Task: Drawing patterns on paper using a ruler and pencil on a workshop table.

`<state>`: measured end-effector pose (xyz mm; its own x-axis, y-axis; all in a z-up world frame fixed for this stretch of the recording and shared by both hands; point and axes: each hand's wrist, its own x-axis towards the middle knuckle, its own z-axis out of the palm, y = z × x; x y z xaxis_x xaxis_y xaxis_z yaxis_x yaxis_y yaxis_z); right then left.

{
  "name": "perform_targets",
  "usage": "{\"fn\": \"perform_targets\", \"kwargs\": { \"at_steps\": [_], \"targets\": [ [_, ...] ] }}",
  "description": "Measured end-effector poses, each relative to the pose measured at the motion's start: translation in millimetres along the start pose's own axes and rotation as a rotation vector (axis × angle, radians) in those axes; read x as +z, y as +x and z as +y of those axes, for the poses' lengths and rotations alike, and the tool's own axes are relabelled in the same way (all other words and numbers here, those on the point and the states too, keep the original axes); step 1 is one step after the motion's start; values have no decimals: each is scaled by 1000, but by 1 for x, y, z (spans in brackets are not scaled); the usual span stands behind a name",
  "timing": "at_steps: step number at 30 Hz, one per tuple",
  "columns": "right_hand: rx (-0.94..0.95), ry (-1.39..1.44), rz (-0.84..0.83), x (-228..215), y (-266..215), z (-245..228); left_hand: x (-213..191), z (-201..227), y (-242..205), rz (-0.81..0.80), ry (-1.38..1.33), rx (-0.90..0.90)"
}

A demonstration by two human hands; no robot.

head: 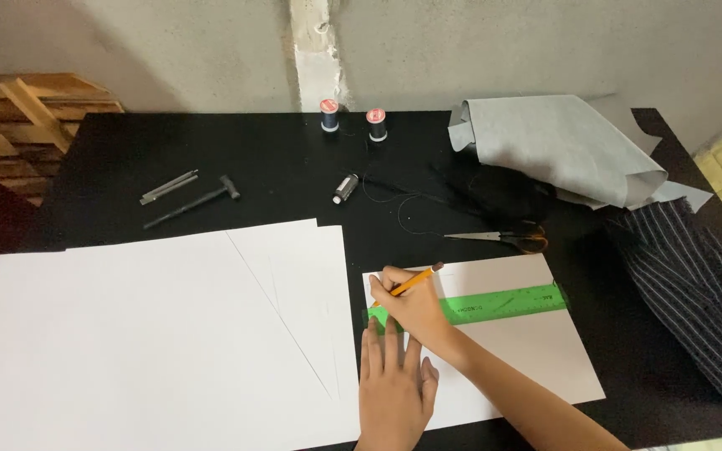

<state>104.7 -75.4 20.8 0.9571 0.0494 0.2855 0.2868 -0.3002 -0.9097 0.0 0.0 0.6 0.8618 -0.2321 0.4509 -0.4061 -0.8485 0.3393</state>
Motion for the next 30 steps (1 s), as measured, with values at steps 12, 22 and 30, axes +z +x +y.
{"fn": "perform_targets", "kwargs": {
  "at_steps": [12,22,30],
  "targets": [
    [23,7,-62,-7,2,-1,1,0,0,9,20,6],
    [-61,-47,-40,-30,3,6,0,1,1,11,36,3],
    [30,-116,-51,-60,1,6,-1,2,2,18,56,12]
  ]
}}
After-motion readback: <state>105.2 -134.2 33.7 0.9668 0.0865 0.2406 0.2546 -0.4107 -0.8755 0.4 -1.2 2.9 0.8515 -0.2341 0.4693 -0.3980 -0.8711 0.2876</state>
